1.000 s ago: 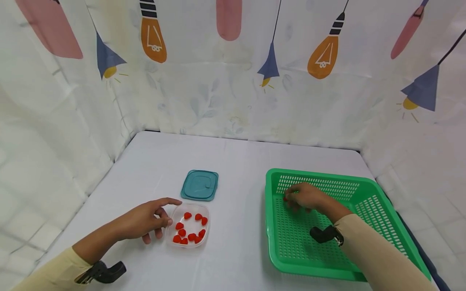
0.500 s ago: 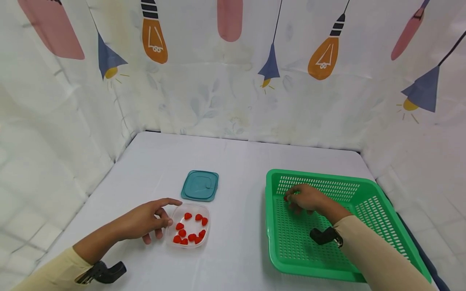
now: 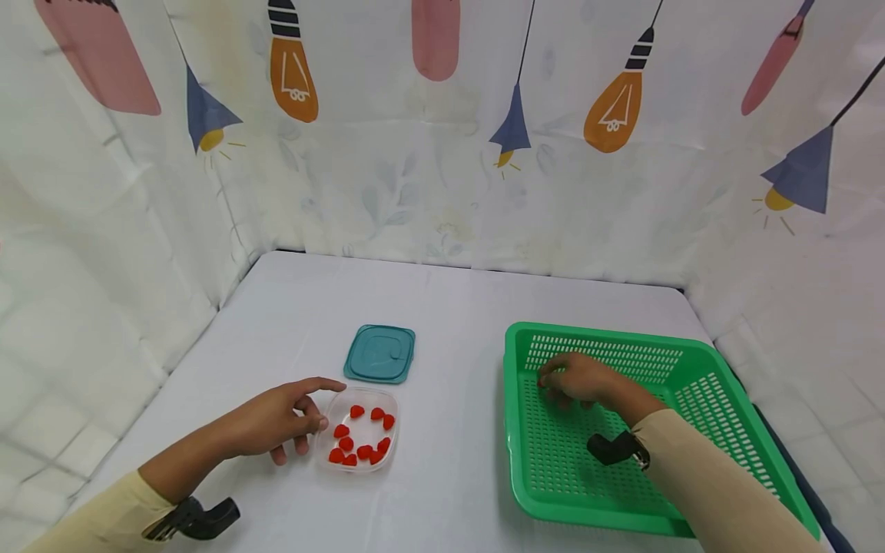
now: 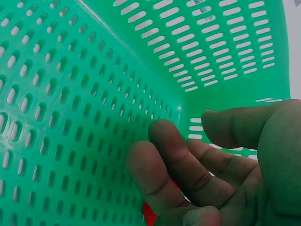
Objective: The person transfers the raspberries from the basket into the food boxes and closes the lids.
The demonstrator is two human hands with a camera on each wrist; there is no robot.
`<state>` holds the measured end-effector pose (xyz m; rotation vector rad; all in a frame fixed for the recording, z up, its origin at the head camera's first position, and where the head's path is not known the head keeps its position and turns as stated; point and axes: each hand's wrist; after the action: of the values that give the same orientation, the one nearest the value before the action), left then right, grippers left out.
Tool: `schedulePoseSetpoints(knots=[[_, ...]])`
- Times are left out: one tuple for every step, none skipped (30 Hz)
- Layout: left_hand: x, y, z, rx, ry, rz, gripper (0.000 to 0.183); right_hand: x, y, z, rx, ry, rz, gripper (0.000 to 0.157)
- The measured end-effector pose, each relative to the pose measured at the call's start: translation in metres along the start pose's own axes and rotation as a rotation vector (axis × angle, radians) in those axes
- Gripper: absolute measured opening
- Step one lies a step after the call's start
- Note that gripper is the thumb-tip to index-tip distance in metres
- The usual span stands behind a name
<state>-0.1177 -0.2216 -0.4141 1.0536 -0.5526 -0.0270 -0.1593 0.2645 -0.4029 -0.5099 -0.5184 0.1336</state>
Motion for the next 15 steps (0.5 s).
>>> schedulePoseSetpoints(knots=[[0.0000, 0.0000, 0.0000, -0.002, -0.001, -0.001, 0.054, -0.0001, -0.0006, -0.0011, 0.000, -0.003, -0.012, 0.031], [0.0001, 0.0001, 0.0000, -0.003, -0.001, -0.002, 0.054, 0.0000, -0.0007, -0.0021, 0.004, -0.005, -0.018, 0.029], [0.0002, 0.0002, 0.0000, -0.003, 0.000, -0.003, 0.054, 0.0003, -0.0006, -0.0032, 0.013, -0.006, -0.021, 0.028], [0.0003, 0.0003, 0.0000, -0.004, 0.000, -0.003, 0.054, 0.0006, -0.0009, -0.0043, 0.014, -0.003, -0.034, 0.027], [0.0003, 0.0003, 0.0001, -0.005, 0.001, -0.003, 0.054, 0.0008, -0.0006, -0.0053, 0.022, -0.001, -0.041, 0.026], [0.0003, 0.0004, 0.0001, -0.005, 0.002, -0.002, 0.054, 0.0007, 0.0000, -0.0061, 0.027, 0.002, -0.047, 0.026], [0.0003, 0.0004, 0.0001, -0.005, 0.002, -0.002, 0.054, 0.0009, 0.0005, -0.0065, 0.031, 0.003, -0.049, 0.026], [0.0002, 0.0003, 0.0001, -0.005, 0.003, -0.002, 0.054, 0.0011, 0.0009, -0.0070, 0.030, 0.004, -0.055, 0.026], [0.0002, 0.0002, 0.0002, -0.005, 0.002, -0.002, 0.054, 0.0012, 0.0016, -0.0074, 0.030, 0.003, -0.059, 0.026], [0.0001, 0.0001, 0.0002, -0.005, 0.002, -0.002, 0.054, 0.0011, 0.0022, -0.0076, 0.026, 0.003, -0.062, 0.025], [0.0000, 0.0001, 0.0002, -0.004, 0.002, -0.002, 0.054, 0.0011, 0.0029, -0.0079, 0.027, 0.003, -0.062, 0.025], [-0.0001, 0.0000, 0.0003, -0.003, 0.001, -0.003, 0.054, 0.0009, 0.0038, -0.0082, 0.028, 0.002, -0.060, 0.024], [-0.0002, -0.0001, 0.0003, -0.002, 0.001, -0.004, 0.054, 0.0009, 0.0042, -0.0087, 0.021, 0.000, -0.065, 0.023], [-0.0002, -0.0002, 0.0003, -0.002, 0.000, -0.004, 0.054, 0.0010, 0.0046, -0.0095, 0.015, -0.004, -0.070, 0.022], [-0.0002, -0.0002, 0.0003, 0.000, 0.000, -0.004, 0.054, 0.0011, 0.0049, -0.0103, 0.011, -0.009, -0.073, 0.021]])
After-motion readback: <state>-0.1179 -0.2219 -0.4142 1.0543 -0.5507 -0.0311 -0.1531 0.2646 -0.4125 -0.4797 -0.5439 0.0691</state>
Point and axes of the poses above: each hand's wrist, its own x-axis away from the middle knuckle, its own z-axis out of the back of the hand, y = z × x, and after that the axes turned 14 degrees about x, right-handed
